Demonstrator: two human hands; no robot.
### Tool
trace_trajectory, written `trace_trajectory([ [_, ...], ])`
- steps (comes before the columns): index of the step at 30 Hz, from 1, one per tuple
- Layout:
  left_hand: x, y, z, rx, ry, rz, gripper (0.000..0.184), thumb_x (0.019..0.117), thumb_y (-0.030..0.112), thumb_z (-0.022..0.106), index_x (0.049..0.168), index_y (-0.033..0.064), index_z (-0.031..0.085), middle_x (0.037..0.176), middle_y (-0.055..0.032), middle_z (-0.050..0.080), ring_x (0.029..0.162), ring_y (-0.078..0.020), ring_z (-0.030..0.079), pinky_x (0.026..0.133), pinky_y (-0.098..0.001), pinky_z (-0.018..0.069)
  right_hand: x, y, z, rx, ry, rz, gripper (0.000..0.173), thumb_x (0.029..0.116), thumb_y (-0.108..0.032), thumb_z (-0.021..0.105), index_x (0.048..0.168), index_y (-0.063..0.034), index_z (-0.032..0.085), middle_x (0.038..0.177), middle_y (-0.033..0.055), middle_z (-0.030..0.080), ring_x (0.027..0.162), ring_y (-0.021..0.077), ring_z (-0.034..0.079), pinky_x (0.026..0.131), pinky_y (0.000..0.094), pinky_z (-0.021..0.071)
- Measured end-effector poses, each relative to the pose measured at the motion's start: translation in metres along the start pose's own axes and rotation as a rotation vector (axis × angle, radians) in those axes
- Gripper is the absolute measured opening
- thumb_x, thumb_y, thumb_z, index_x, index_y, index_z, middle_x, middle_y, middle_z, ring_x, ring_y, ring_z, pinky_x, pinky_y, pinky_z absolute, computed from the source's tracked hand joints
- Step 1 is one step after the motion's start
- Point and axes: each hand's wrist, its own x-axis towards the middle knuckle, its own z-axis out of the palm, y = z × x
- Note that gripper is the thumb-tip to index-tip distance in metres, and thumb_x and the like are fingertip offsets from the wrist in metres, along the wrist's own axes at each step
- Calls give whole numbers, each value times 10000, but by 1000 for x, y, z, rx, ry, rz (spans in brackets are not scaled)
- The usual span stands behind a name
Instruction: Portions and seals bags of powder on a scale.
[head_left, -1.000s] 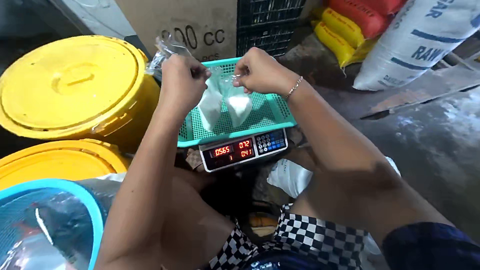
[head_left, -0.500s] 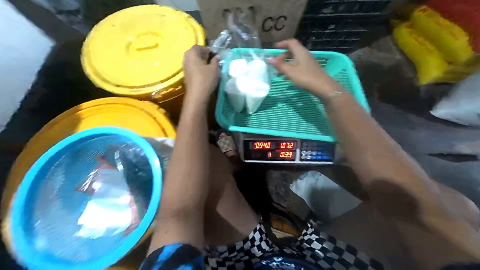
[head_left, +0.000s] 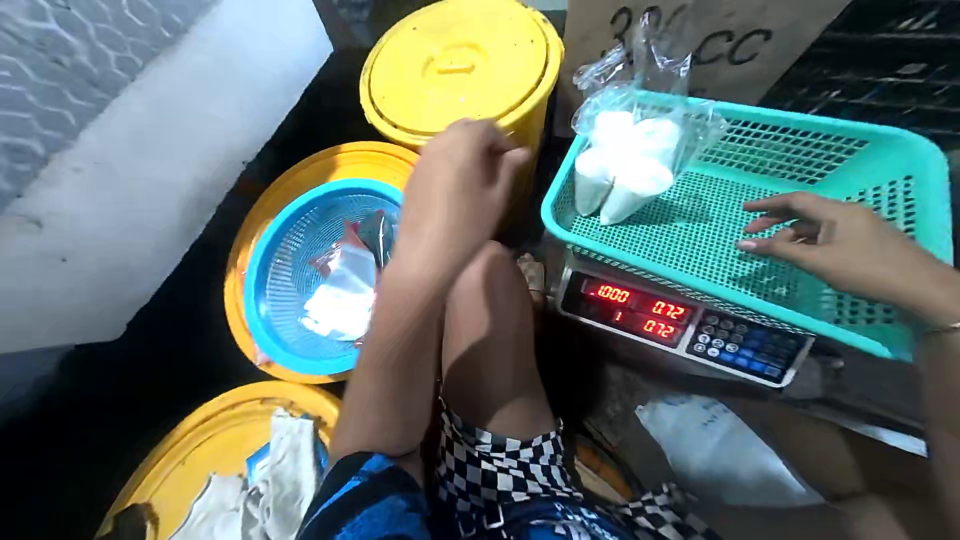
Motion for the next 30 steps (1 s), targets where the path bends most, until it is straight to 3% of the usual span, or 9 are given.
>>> trace_trajectory([
  [4, -27, -83, -47, 291, -199, -416, 185, 971, 109, 691, 1014, -71, 701, 963, -278, 688, 939, -466, 665, 845, -694, 502, -17, 15, -12, 23, 185, -42, 140, 992, -101, 674, 1004, 36, 701, 826, 202, 674, 659, 305, 617, 633, 553, 517],
  [7, -54, -178, -46, 394, -469, -629, 442, 827, 183, 872, 1119, -95, 691, 1092, -338, 669, 1082, -533, 628, 956, -734, 458, -17, 49, -22, 1, 332, -53, 523, 993, -478, 608, 857, 26, 626, 732, 156, 583, 620, 251, 537, 579, 512, 445],
  [9, -73, -206, -33, 415, -549, -727, 610, 773, 278, 923, 1178, -97, 664, 1148, -348, 656, 1136, -534, 612, 995, -718, 444, -16, 64, -27, 32, 380, -38, 574, 975, -566, 589, 873, -2, 618, 742, 119, 579, 609, 203, 542, 565, 463, 468],
  [13, -91, -217, -20, 371, -520, -803, 755, 781, 262, 918, 1333, -99, 550, 1232, -326, 632, 1191, -485, 605, 1044, -640, 449, -21, 68, -26, 109, 308, -70, 455, 954, -486, 656, 954, -31, 655, 786, 75, 625, 641, 143, 608, 600, 393, 548],
  [17, -92, -216, -27, 317, -419, -811, 574, 793, 203, 907, 1208, -97, 647, 1181, -334, 648, 1161, -498, 609, 1028, -667, 442, -27, 55, -23, 110, 309, -118, 412, 970, -430, 647, 965, -18, 663, 771, 82, 628, 624, 143, 598, 593, 383, 533],
  [22, -96, -212, -53, 245, -254, -745, 242, 940, 153, 762, 1045, -61, 722, 1038, -279, 696, 997, -445, 658, 936, -664, 476, -29, 71, -29, 146, 339, -128, 394, 962, -449, 645, 985, -56, 664, 801, 40, 639, 632, 83, 606, 585, 318, 543],
  [25, -99, -207, -66, 158, -159, -729, 218, 978, 155, 714, 1044, -53, 712, 978, -231, 693, 895, -358, 650, 873, -598, 499, -30, 79, -31, 138, 338, -134, 400, 960, -456, 639, 988, -57, 659, 809, 44, 643, 643, 94, 612, 586, 326, 542],
  [28, -99, -198, -77, 39, -87, -685, 200, 1009, 115, 657, 1107, -56, 689, 1019, -224, 682, 912, -311, 629, 862, -566, 491, -35, 68, -33, 147, 320, -114, 356, 975, -369, 641, 1003, -14, 654, 817, 79, 640, 660, 125, 606, 616, 363, 538],
  [30, -96, -188, -85, -27, 23, -612, 206, 1019, 134, 643, 1098, -54, 667, 980, -176, 659, 844, -233, 591, 809, -501, 497, -34, 67, -33, 161, 312, -120, 336, 967, -383, 644, 979, -47, 657, 791, 37, 639, 630, 81, 600, 588, 311, 537],
])
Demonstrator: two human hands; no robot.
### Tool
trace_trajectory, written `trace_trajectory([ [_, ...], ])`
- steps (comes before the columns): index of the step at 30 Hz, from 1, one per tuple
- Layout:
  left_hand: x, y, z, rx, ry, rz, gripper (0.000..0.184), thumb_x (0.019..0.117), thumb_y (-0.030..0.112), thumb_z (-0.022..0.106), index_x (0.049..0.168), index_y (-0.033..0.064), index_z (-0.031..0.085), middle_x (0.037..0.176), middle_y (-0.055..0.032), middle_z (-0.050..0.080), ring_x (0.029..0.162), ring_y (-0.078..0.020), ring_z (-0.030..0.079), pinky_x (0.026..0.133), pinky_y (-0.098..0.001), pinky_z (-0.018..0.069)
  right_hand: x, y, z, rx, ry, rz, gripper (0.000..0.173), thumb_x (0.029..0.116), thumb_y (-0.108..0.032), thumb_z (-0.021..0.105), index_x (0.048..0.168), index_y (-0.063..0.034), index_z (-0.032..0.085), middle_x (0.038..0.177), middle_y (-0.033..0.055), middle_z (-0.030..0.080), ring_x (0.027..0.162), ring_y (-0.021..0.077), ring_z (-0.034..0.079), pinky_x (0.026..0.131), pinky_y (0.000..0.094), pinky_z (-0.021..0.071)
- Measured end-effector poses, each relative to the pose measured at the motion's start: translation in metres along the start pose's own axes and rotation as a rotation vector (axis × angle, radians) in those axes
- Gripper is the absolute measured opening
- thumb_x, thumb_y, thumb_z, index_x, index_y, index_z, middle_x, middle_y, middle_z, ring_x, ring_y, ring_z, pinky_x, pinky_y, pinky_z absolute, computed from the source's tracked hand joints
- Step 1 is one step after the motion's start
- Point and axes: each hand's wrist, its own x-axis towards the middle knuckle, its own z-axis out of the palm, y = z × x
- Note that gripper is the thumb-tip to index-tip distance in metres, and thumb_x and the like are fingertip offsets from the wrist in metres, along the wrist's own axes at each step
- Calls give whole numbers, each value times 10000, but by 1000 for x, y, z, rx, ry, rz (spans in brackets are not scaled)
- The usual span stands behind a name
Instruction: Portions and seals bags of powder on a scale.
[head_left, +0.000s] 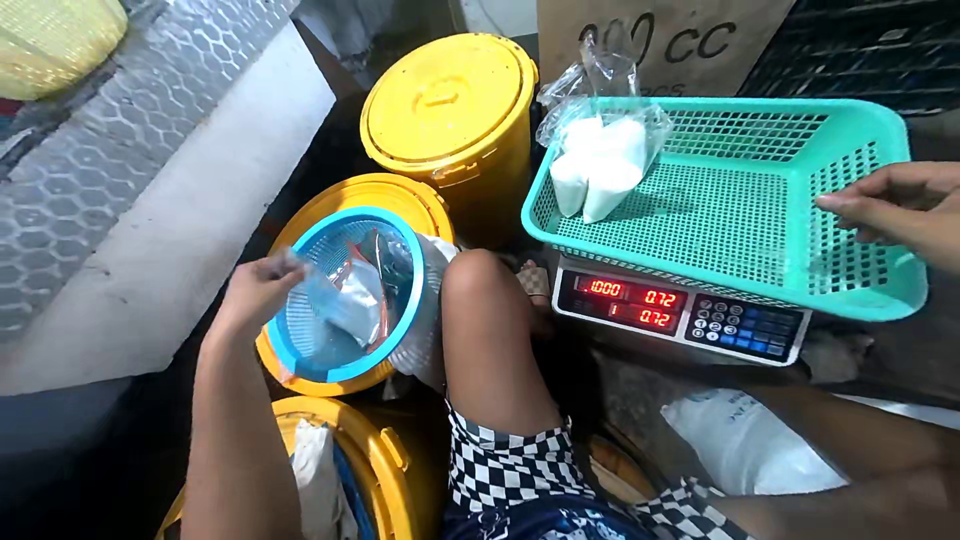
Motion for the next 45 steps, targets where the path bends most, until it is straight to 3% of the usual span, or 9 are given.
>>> trace_trajectory([
  [6, -8, 94, -7, -383, 133, 554, 146, 900, 91, 701, 963, 185, 608, 872, 180, 686, 817, 60, 656, 801, -185, 576, -5, -42, 9, 102, 44, -108, 301, 969, -384, 653, 951, -85, 675, 778, -45, 650, 616, -8, 599, 581, 214, 545],
  [9, -18, 165, 31, -346, -56, 722, 189, 893, 69, 732, 1058, 62, 639, 883, 76, 719, 746, -5, 690, 716, -225, 613, -25, -109, 26, 280, 37, -106, 214, 979, -207, 652, 1107, -36, 642, 941, 11, 668, 755, 38, 658, 698, 238, 591],
  [14, -47, 281, 148, -299, -415, 1027, 103, 951, 106, 699, 985, 20, 746, 855, -32, 732, 664, -44, 659, 626, -239, 585, -37, -140, 64, 619, -65, -147, 968, 743, -368, 849, 1530, -68, 372, 1480, 38, 535, 1333, 127, 533, 1035, 332, 514],
  [17, -65, 333, 206, -277, -463, 1113, 115, 980, 107, 663, 955, 29, 744, 805, -39, 710, 660, -60, 646, 636, -243, 558, -39, -139, 65, 928, 1, -25, 560, 842, 3, 746, 1359, -84, 547, 1156, -36, 682, 1015, 38, 661, 869, 228, 579],
  [20, -66, 368, 236, -188, -285, 1071, 230, 1040, 150, 572, 1016, -25, 719, 853, -149, 700, 755, -243, 677, 731, -441, 565, -40, -125, 47, 957, -51, 205, 249, 995, 16, 578, 1240, -26, 570, 847, 6, 675, 675, 45, 652, 662, 213, 586],
  [25, -41, 385, 267, -281, -84, 884, 348, 1088, 219, 486, 1165, -74, 659, 909, -222, 703, 787, -342, 693, 773, -532, 560, -36, -93, 20, 682, -185, 267, 95, 968, 6, 645, 1055, 43, 658, 857, 54, 691, 720, 92, 674, 704, 260, 595],
  [37, 9, 340, 272, -230, -525, 758, 218, 948, 51, 715, 1126, -61, 656, 984, -196, 707, 831, -299, 689, 795, -512, 569, -25, -44, -21, 624, 393, 407, 64, 1003, -38, 623, 1026, 10, 658, 837, 7, 698, 743, 61, 685, 732, 243, 597],
  [41, -15, 343, 266, -123, -467, 922, 628, 840, 216, 866, 1338, -43, 584, 1306, -285, 602, 1168, -473, 602, 970, -667, 478, -30, -51, -10, 388, 293, 226, 100, 1008, -28, 603, 1007, 30, 685, 846, 30, 690, 731, 37, 659, 736, 215, 581],
  [45, -43, 347, 291, -351, -723, 1092, 659, 935, 375, 735, 1462, 47, 514, 1440, -156, 566, 1324, -287, 550, 1089, -533, 456, -32, -69, 15, 188, 127, -9, 147, 1024, -34, 573, 987, 37, 696, 902, 96, 707, 763, 100, 681, 740, 258, 596],
])
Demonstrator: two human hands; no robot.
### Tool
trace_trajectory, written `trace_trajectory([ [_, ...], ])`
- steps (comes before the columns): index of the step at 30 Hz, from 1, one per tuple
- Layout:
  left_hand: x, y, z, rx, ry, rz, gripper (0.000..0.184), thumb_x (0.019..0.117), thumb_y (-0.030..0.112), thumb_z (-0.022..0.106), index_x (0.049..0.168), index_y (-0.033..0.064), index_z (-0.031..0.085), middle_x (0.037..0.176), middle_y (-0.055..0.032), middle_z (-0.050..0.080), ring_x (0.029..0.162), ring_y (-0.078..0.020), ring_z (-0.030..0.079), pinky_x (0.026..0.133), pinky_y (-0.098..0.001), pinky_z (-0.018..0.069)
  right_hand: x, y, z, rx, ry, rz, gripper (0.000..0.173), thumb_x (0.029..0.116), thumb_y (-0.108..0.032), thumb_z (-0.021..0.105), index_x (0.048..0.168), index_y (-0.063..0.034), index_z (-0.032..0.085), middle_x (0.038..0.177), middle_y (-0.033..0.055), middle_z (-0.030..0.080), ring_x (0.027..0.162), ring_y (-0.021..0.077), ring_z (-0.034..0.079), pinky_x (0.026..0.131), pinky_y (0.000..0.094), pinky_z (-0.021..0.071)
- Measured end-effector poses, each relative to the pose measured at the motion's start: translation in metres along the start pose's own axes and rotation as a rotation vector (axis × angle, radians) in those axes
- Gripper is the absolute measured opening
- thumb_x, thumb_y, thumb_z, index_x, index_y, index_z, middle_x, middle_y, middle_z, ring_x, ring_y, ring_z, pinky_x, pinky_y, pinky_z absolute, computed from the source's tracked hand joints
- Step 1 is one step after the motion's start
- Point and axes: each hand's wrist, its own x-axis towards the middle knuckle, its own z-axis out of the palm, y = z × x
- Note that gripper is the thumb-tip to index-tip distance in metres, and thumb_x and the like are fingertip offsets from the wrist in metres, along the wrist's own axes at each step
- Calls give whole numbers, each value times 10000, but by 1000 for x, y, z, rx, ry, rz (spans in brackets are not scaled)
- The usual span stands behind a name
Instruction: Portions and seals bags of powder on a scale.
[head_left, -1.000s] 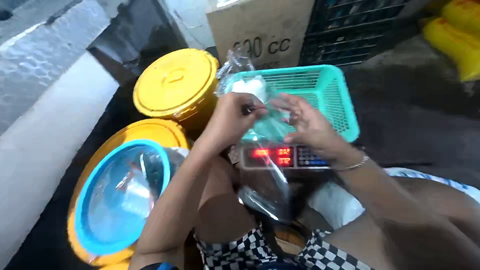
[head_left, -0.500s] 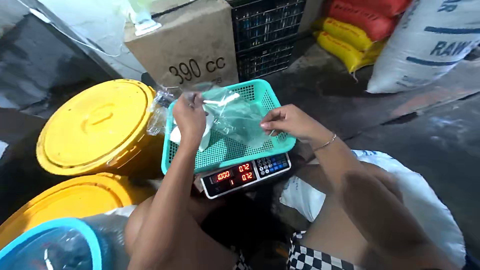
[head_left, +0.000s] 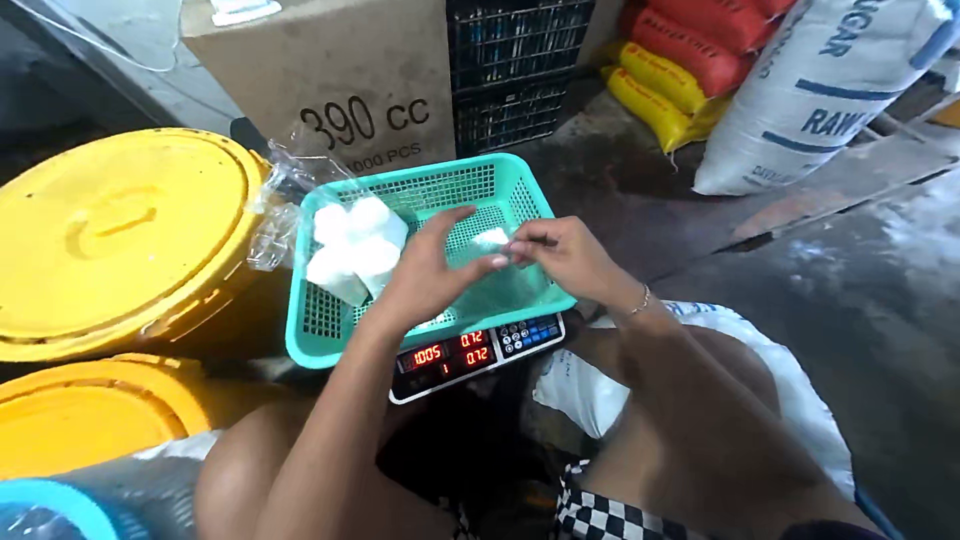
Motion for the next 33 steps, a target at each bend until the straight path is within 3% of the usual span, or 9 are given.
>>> trace_trajectory([
  [2, 3, -6, 12, -141, -96, 26, 568, 963, 273, 708, 1440, 22, 529, 1343, -144, 637, 1251, -242, 599, 1054, -476, 482, 0, -5, 8, -7, -41, -40, 159, 1024, -11, 551, 983, 38, 696, 906, 95, 684, 780, 107, 658, 755, 261, 581],
  [5, 4, -9, 19, -280, -74, 0, 158, 970, 103, 685, 1094, 5, 683, 937, -68, 709, 826, -109, 671, 777, -295, 563, -3, -9, 11, 4, 39, 35, 128, 1020, -22, 576, 1014, 34, 690, 920, 97, 687, 769, 98, 665, 748, 252, 585],
  [7, 2, -8, 20, -316, -24, -33, 80, 995, 101, 652, 996, 30, 689, 838, -26, 687, 716, -65, 632, 678, -232, 534, -4, -9, 10, 55, 122, 123, 97, 997, -33, 629, 1033, 22, 700, 884, 77, 696, 734, 67, 666, 716, 218, 581],
  [13, 2, -6, 24, -247, 72, 3, 88, 992, 129, 664, 965, 62, 713, 811, 2, 696, 729, -58, 647, 690, -225, 533, -1, -10, 9, 256, 175, 280, 81, 966, -30, 677, 1034, 11, 665, 838, 40, 678, 695, 39, 660, 689, 191, 578],
  [19, 2, -5, 38, -321, 103, 15, 125, 1032, 86, 590, 1074, 27, 692, 913, -28, 693, 645, -41, 609, 612, -189, 535, -9, -2, 14, 93, 109, 159, 104, 1010, -114, 640, 956, -25, 636, 743, 55, 620, 580, 72, 569, 536, 200, 492],
  [23, 1, -3, 49, -303, 234, 34, 120, 1035, 104, 592, 1006, 53, 696, 788, 7, 661, 479, -4, 441, 450, -144, 371, -8, -1, 21, 213, 75, 152, 148, 1024, -122, 615, 903, -43, 584, 651, 24, 548, 482, 44, 470, 445, 162, 393],
  [26, 1, -4, 56, -9, 351, 132, 164, 1012, 95, 601, 926, 6, 708, 764, -46, 653, 563, -55, 532, 539, -189, 463, -6, 0, 29, 205, 57, 143, 160, 1072, -153, 527, 977, -30, 564, 661, 26, 502, 493, 59, 431, 459, 186, 370],
  [29, 2, -2, 65, 190, 385, 142, 281, 1038, 90, 528, 798, -20, 625, 699, -106, 573, 595, -181, 549, 565, -322, 474, -6, -4, 41, 134, 53, 112, 218, 1108, -162, 414, 1063, -3, 556, 742, 37, 497, 587, 75, 475, 547, 221, 422],
  [33, -1, 0, 69, 74, 380, 78, 383, 1093, 193, 453, 760, 36, 557, 642, -50, 490, 528, -131, 467, 494, -277, 397, -7, -4, 47, 151, 131, 95, 325, 1119, -218, 371, 897, -43, 531, 653, 9, 435, 513, 58, 417, 479, 194, 370],
])
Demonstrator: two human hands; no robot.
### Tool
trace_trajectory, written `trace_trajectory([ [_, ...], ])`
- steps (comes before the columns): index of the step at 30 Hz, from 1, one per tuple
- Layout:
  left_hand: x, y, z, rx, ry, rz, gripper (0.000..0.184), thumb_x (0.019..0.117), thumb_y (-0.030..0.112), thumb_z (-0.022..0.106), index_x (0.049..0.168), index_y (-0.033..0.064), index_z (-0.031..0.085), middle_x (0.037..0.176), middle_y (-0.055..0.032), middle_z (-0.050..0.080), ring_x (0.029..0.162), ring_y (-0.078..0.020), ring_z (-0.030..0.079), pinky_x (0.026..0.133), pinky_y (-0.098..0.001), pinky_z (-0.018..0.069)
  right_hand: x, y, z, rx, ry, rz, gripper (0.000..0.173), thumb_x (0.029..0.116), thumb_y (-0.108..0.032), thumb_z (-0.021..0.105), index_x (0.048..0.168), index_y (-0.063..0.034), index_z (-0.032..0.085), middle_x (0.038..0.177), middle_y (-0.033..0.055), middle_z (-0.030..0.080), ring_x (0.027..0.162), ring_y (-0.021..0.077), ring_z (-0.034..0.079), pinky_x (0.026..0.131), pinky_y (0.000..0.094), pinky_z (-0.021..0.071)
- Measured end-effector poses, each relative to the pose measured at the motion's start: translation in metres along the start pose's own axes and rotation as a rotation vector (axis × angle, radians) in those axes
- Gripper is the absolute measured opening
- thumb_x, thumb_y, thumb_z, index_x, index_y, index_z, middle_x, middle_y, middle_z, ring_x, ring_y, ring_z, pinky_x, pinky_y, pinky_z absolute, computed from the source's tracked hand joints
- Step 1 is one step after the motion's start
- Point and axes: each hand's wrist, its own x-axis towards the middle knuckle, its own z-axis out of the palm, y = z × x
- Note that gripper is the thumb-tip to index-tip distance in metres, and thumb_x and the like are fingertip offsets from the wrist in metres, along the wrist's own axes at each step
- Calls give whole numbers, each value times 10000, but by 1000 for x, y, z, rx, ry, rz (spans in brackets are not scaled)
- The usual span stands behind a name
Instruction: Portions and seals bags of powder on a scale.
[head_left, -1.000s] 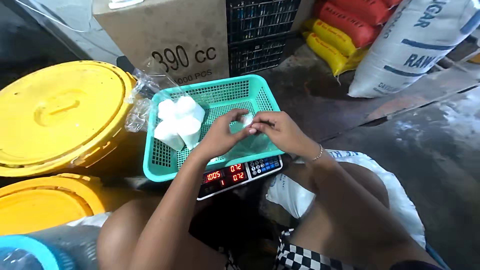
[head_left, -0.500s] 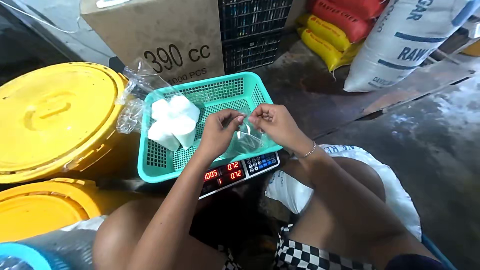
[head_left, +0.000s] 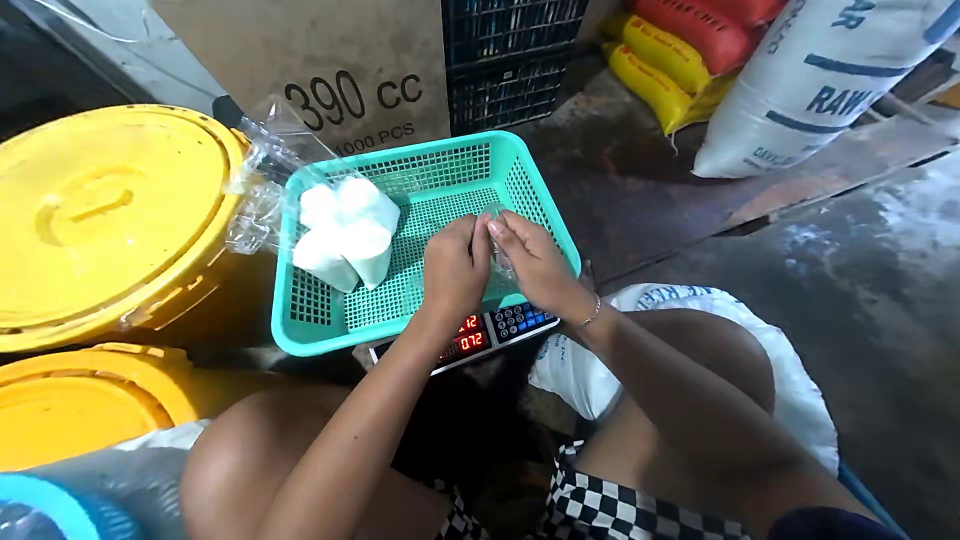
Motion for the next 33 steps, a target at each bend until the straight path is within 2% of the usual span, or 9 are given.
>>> trace_trajectory([
  [5, 8, -7, -4, -365, 3, -139, 203, 1058, 190, 568, 999, 24, 669, 762, 8, 623, 572, 0, 523, 542, -152, 449, 2, 10, -14, 80, 117, -44, 366, 1061, -219, 550, 730, -95, 456, 511, 4, 379, 376, 57, 311, 365, 182, 260],
  [9, 16, -11, -8, -407, 57, -172, 97, 967, 101, 687, 1020, 27, 722, 872, 17, 712, 653, 27, 584, 612, -141, 488, 8, 7, -28, 114, 64, 23, 110, 946, -24, 685, 1010, -28, 596, 783, 34, 609, 593, 50, 574, 543, 175, 514],
  [12, 18, -15, -10, -272, 34, -143, 135, 996, 151, 657, 1049, 55, 736, 910, 20, 723, 683, 20, 598, 630, -158, 491, 14, 6, -28, 98, 105, 110, 40, 972, -38, 672, 964, 1, 666, 732, 10, 645, 575, 4, 594, 552, 146, 523],
  [15, 20, -16, -15, -59, 0, -203, 184, 1027, 226, 623, 1041, 84, 740, 876, -14, 710, 673, -94, 590, 640, -314, 482, 25, 20, -34, -148, 150, 125, 143, 942, -130, 746, 923, -3, 684, 730, 17, 641, 590, 18, 584, 571, 181, 516],
  [18, 26, -22, -27, -53, 3, -259, 210, 1050, 185, 576, 1069, 25, 710, 961, -90, 724, 885, -178, 683, 836, -403, 539, 28, 29, -43, -449, 180, 177, 217, 930, -186, 772, 937, 17, 695, 802, 99, 664, 702, 161, 614, 694, 346, 524],
  [23, 34, -25, -38, -117, 25, -282, 175, 1040, 181, 593, 1021, 42, 698, 840, 0, 693, 656, -27, 589, 631, -221, 490, 28, 34, -46, -544, 160, 53, 202, 965, 56, 610, 1132, 54, 723, 1151, 218, 696, 1038, 302, 690, 937, 414, 556],
  [26, 31, -23, -34, -84, -39, -214, 209, 1041, 197, 588, 998, 43, 723, 784, -2, 669, 635, -50, 559, 615, -253, 464, 27, 29, -44, -371, 108, -56, 305, 1026, -88, 587, 1305, 9, 664, 1375, 205, 598, 1283, 283, 580, 1065, 399, 483],
  [30, 26, -15, -27, -90, -111, -178, 207, 1033, 216, 607, 974, 59, 728, 782, 7, 681, 631, -52, 574, 621, -268, 480, 14, 3, -32, -68, -20, -16, 263, 1068, -185, 526, 1193, 11, 650, 1001, 83, 687, 876, 93, 644, 795, 264, 536],
  [33, 21, -10, -24, -85, -145, -143, 193, 1037, 208, 605, 983, 64, 721, 768, 0, 670, 599, -56, 555, 576, -249, 462, 6, 10, -24, -88, -17, -44, 165, 1051, -131, 562, 972, -18, 652, 689, 38, 567, 536, 66, 499, 490, 190, 427],
])
